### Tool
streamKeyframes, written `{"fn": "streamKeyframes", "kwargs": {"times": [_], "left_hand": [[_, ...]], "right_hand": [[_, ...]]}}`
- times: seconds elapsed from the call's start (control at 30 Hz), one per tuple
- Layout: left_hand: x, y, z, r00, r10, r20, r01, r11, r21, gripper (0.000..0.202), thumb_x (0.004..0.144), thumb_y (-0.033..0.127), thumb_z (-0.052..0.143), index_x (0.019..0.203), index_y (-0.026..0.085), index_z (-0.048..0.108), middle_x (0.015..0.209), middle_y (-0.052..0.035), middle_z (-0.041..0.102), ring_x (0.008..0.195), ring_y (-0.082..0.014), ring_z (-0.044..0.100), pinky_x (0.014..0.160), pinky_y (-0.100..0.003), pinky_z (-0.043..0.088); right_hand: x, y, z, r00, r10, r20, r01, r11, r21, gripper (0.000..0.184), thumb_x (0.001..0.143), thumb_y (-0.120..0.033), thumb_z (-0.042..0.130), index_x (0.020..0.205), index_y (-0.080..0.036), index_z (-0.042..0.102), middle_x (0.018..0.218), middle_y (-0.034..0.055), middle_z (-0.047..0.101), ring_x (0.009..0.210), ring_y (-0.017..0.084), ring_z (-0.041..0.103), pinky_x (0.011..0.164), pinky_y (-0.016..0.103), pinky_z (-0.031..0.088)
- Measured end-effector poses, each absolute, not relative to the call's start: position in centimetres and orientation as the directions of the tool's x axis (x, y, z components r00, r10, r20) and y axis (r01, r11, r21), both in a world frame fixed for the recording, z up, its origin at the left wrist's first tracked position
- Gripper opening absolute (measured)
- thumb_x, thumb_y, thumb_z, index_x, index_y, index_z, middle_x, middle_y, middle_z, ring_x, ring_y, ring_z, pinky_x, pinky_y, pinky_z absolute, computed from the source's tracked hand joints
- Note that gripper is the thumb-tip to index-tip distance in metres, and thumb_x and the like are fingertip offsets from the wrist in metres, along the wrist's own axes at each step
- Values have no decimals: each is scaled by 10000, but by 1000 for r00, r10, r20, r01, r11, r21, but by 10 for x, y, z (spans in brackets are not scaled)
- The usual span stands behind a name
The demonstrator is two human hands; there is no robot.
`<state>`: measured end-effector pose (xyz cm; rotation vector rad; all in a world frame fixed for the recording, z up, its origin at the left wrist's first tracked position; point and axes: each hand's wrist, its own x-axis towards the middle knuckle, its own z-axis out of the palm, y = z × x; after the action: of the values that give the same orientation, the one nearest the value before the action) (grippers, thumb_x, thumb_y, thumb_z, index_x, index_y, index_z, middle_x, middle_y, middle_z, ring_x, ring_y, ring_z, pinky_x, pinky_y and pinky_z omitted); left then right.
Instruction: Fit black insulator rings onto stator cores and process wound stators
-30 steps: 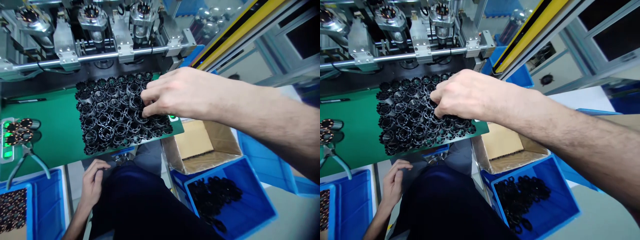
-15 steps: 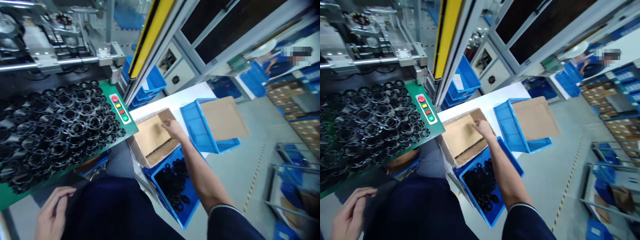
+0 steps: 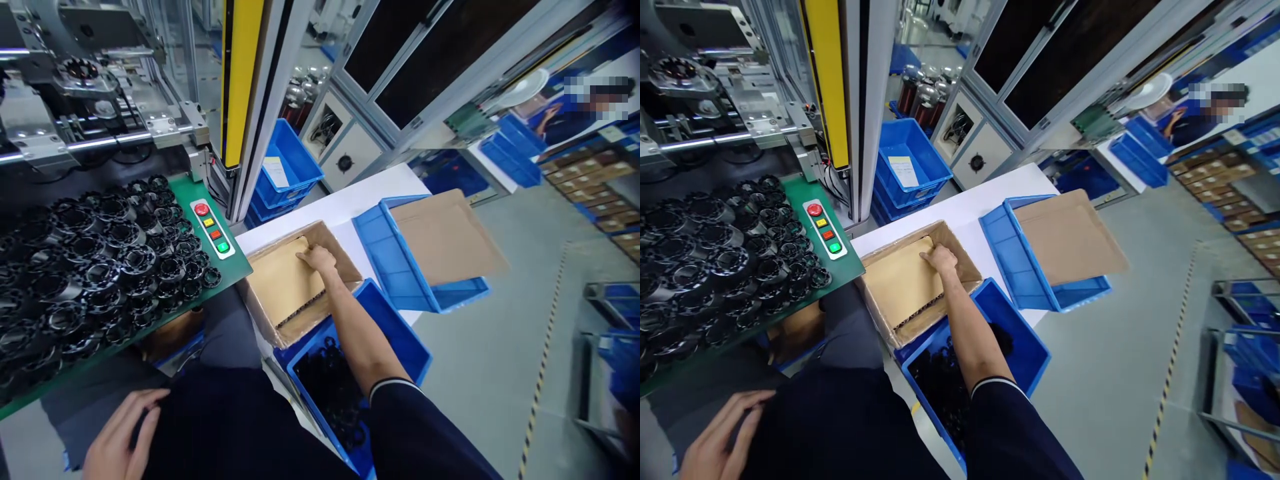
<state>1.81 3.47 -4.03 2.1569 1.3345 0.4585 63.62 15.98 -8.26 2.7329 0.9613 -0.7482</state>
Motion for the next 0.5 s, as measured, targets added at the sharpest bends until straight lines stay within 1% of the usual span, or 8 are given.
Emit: {"fn": "streamKeyframes", "kwargs": {"times": [0.07, 0.13, 0.2, 0.3, 0.37, 0.43, 0.47, 0.5], "left_hand": [[28, 28, -39, 496, 868, -11, 697, -391, 601, 437, 1235, 627, 567, 1270, 341, 895, 1273, 14, 928, 1129, -234, 931, 966, -294, 741], [36, 25, -39, 525, 851, -17, 702, -422, 575, 465, 1242, 637, 540, 1284, 349, 903, 1269, 27, 936, 1142, -239, 936, 966, -312, 759], [42, 26, -41, 543, 840, -17, 702, -443, 557, 472, 1250, 631, 523, 1316, 356, 901, 1275, 27, 936, 1150, -245, 937, 965, -334, 769], [57, 32, -38, 579, 816, 15, 669, -485, 564, 455, 1253, 621, 530, 1332, 354, 890, 1247, 3, 930, 1118, -258, 934, 935, -354, 768], [75, 37, -30, 610, 789, 70, 621, -531, 576, 395, 1263, 572, 544, 1336, 361, 869, 1246, -1, 916, 1121, -251, 928, 942, -350, 761], [101, 41, -16, 613, 779, 131, 585, -559, 587, 319, 1262, 509, 579, 1408, 359, 820, 1326, -16, 880, 1106, -230, 918, 939, -337, 758], [116, 43, -8, 597, 784, 167, 576, -564, 592, 316, 1248, 493, 618, 1475, 346, 781, 1384, -39, 851, 1083, -226, 912, 918, -335, 759], [132, 45, 2, 570, 795, 207, 572, -565, 595, 385, 1221, 495, 676, 1558, 316, 728, 1442, -79, 818, 1047, -229, 902, 884, -339, 761]], "right_hand": [[634, 164, -82, 678, 521, -518, 611, -791, 4, 494, 1165, -482, 833, 1561, -201, 745, 1578, 147, 756, 1364, 319, 788, 1156, 563, 709], [629, 167, -78, 672, 522, -525, 619, -786, 11, 490, 1163, -479, 837, 1551, -194, 748, 1558, 145, 764, 1342, 313, 795, 1138, 551, 717], [623, 166, -69, 666, 541, -513, 635, -772, 10, 481, 1165, -475, 836, 1545, -194, 750, 1547, 142, 769, 1327, 307, 800, 1125, 541, 722], [611, 155, -46, 660, 591, -464, 671, -742, 9, 458, 1170, -467, 829, 1536, -201, 756, 1547, 140, 770, 1327, 303, 800, 1129, 537, 721], [599, 140, -22, 635, 647, -423, 713, -702, -4, 436, 1175, -464, 823, 1522, -207, 765, 1548, 139, 772, 1333, 300, 796, 1143, 537, 715], [580, 117, 9, 567, 734, -374, 779, -625, -45, 409, 1163, -455, 836, 1476, -198, 782, 1555, 138, 766, 1389, 318, 772, 1195, 575, 684], [567, 103, 26, 512, 786, -346, 819, -568, -80, 362, 1143, -426, 857, 1409, -187, 801, 1567, 142, 759, 1444, 340, 743, 1238, 607, 651], [551, 86, 44, 441, 839, -318, 859, -498, -122, 296, 1108, -379, 887, 1312, -176, 817, 1571, 143, 755, 1501, 362, 706, 1283, 634, 609]]}}
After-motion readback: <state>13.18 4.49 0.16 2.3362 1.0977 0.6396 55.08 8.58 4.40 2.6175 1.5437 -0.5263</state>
